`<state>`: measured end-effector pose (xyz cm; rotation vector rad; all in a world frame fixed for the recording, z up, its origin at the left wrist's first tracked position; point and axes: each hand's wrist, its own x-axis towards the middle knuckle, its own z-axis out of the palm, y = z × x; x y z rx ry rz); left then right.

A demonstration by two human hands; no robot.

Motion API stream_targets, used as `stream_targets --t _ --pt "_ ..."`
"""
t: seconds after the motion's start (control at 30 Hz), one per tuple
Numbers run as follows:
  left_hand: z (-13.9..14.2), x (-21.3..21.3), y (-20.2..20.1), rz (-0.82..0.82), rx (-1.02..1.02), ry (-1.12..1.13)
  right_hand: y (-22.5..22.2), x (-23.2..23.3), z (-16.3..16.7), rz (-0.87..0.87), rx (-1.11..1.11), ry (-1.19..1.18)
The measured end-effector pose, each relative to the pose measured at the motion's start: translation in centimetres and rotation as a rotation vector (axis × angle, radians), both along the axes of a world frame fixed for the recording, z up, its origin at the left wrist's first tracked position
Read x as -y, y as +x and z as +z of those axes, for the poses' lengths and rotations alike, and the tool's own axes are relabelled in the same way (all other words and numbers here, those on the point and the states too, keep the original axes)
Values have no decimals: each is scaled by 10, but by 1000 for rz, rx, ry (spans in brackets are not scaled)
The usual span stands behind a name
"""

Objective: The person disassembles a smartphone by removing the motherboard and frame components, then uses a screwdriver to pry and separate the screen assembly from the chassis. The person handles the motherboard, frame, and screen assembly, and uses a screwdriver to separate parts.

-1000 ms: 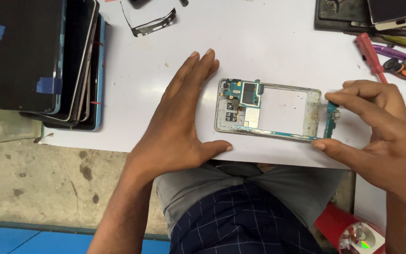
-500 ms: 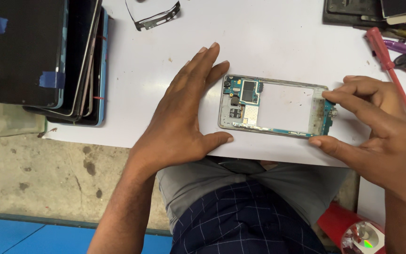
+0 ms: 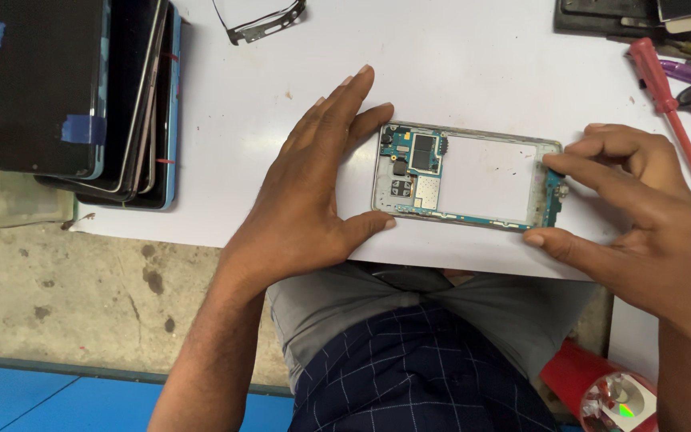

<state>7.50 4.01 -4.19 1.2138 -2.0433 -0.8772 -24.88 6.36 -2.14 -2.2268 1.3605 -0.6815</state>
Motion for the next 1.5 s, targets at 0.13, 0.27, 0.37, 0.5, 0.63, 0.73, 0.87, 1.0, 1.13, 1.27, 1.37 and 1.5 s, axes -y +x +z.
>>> stream_targets --t 0.13,0.27,0.37,0.5,0.63,0.73,0.87,1.0,1.13,1.27,1.37,1.5 --pt "-1 0 1 -6 -7 -3 1 0 0 -10 -54 -5" --pt "-2 -1 2 -13 -15 -18 1 0 0 -6 -182 -30" --pt "-2 -1 2 -17 -21 -21 0 1 0 0 -174 -37" --pt "-2 -1 2 -16 -18 -21 2 1 -2 -16 -174 -24" --pt "-1 -2 2 -17 -13 -24 5 1 -3 -48 -184 3" --pt "-1 -2 2 -15 -5 -40 7 1 -2 -60 -185 8" --pt "-1 -4 2 -1 3 -80 11 3 2 -58 -172 27" --pt "-3 -5 -2 35 10 -89 14 5 7 -62 -233 32" --pt "-5 -7 -6 70 16 -101 15 9 10 -57 -341 45" --pt "-6 -6 -7 81 21 -119 15 13 10 -45 -452 76" --pt "-7 -7 -7 86 22 -114 15 14 10 -27 -465 48" --pt "-8 -6 -7 85 24 -110 14 14 9 -16 -440 69"
